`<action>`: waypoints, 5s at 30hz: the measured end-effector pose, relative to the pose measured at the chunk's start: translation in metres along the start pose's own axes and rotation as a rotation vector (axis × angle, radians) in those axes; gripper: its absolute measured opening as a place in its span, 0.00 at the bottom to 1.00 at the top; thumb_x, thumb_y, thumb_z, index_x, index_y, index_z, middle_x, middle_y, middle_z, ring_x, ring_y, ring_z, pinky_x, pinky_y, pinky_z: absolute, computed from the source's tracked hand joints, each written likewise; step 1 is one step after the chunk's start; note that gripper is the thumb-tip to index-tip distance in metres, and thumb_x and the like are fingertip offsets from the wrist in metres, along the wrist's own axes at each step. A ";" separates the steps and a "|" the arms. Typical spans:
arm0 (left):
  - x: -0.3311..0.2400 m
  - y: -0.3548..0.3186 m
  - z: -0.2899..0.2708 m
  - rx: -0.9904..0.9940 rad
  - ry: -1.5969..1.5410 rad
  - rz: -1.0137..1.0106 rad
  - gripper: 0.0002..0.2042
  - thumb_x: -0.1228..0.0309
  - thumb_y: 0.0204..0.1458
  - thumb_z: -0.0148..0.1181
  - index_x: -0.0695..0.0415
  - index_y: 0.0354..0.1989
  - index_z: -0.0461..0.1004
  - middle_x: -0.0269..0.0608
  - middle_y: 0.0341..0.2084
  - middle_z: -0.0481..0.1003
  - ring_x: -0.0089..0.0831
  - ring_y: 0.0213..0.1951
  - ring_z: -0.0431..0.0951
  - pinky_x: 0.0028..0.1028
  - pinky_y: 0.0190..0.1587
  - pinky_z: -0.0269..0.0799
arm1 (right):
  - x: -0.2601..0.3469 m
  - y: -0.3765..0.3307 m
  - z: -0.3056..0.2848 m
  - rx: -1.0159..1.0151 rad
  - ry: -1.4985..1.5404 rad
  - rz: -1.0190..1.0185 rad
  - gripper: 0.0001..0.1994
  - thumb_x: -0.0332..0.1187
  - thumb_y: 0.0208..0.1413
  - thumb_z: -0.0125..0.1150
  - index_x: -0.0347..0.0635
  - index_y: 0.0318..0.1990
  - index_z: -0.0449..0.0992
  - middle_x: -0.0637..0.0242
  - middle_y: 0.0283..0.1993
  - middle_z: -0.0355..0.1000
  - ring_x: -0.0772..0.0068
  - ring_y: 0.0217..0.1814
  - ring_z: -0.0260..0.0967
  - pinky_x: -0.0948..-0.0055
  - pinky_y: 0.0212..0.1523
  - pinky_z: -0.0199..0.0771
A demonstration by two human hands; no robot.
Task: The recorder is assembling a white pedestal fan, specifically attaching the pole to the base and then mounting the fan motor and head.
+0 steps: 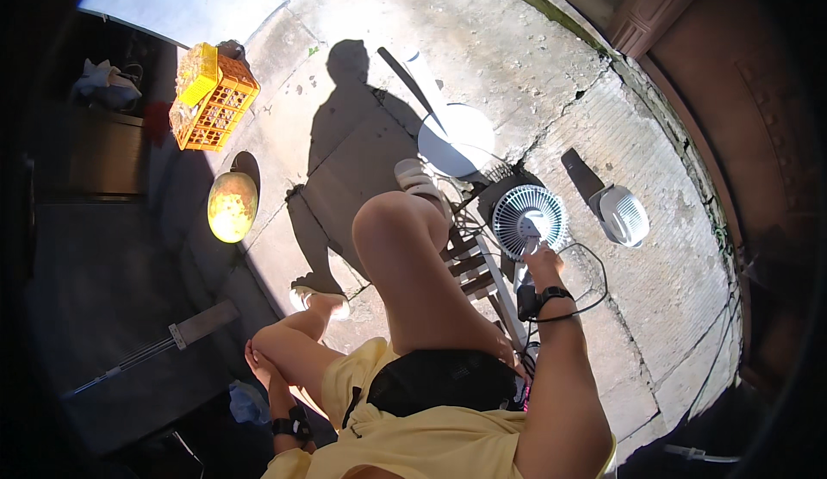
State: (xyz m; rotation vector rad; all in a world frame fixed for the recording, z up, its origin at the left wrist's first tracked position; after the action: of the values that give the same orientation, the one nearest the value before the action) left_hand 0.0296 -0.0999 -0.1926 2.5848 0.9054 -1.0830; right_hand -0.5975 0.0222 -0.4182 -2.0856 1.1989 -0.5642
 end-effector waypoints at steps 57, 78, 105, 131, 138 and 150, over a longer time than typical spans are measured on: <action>0.032 0.001 -0.039 -0.103 0.165 -0.072 0.19 0.63 0.64 0.38 0.50 0.60 0.66 0.44 0.57 0.67 0.40 0.53 0.71 0.35 0.52 0.70 | 0.015 0.022 0.030 0.011 0.148 0.336 0.32 0.54 0.44 0.69 0.43 0.52 0.70 0.61 0.52 0.76 0.62 0.54 0.75 0.62 0.51 0.75; 0.018 -0.006 -0.040 -0.159 0.308 0.061 0.22 0.58 0.63 0.37 0.57 0.57 0.68 0.45 0.56 0.68 0.42 0.53 0.71 0.37 0.54 0.69 | 0.006 0.022 -0.030 0.027 0.103 0.075 0.26 0.49 0.35 0.71 0.46 0.44 0.80 0.59 0.47 0.78 0.59 0.50 0.76 0.63 0.51 0.76; -0.003 -0.017 0.008 -0.044 -0.101 0.181 0.16 0.76 0.61 0.46 0.64 0.57 0.68 0.48 0.54 0.71 0.38 0.57 0.70 0.32 0.61 0.63 | 0.035 -0.059 -0.200 0.238 1.544 -0.596 0.28 0.43 0.49 0.68 0.39 0.55 0.73 0.66 0.51 0.74 0.68 0.50 0.70 0.71 0.55 0.66; -0.252 -0.124 0.028 1.486 -1.164 0.310 0.50 0.33 0.49 0.54 0.59 0.70 0.48 0.50 0.65 0.58 0.40 0.63 0.63 0.39 0.63 0.60 | 0.245 -0.273 -0.232 0.987 1.495 -0.954 0.22 0.41 0.59 0.61 0.41 0.58 0.69 0.65 0.47 0.75 0.76 0.49 0.71 0.70 0.46 0.76; -0.204 -0.121 0.033 1.312 -1.364 -0.101 0.54 0.34 0.41 0.64 0.62 0.68 0.51 0.51 0.63 0.60 0.45 0.61 0.66 0.42 0.59 0.66 | 0.289 -0.349 -0.196 0.978 1.001 -1.188 0.21 0.28 0.53 0.66 0.36 0.55 0.72 0.65 0.49 0.75 0.75 0.51 0.71 0.73 0.53 0.71; -0.181 -0.108 0.032 1.423 -1.402 0.189 0.54 0.30 0.39 0.61 0.63 0.65 0.56 0.55 0.58 0.65 0.52 0.54 0.72 0.46 0.52 0.72 | 0.335 -0.323 -0.205 0.519 0.354 -1.648 0.17 0.38 0.52 0.67 0.44 0.48 0.77 0.65 0.48 0.74 0.73 0.49 0.70 0.74 0.50 0.69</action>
State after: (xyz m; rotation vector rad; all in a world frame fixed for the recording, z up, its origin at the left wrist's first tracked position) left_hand -0.1529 -0.1107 -0.0826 1.2801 -0.6893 -3.3680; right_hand -0.3764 -0.2199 -0.0288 -2.0786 -0.8024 -1.7167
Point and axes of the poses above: each hand's wrist, its own y-axis towards the middle knuckle, its own z-axis out of the palm, x = y × z, the point moved 2 cm from there along y, towards the middle knuckle
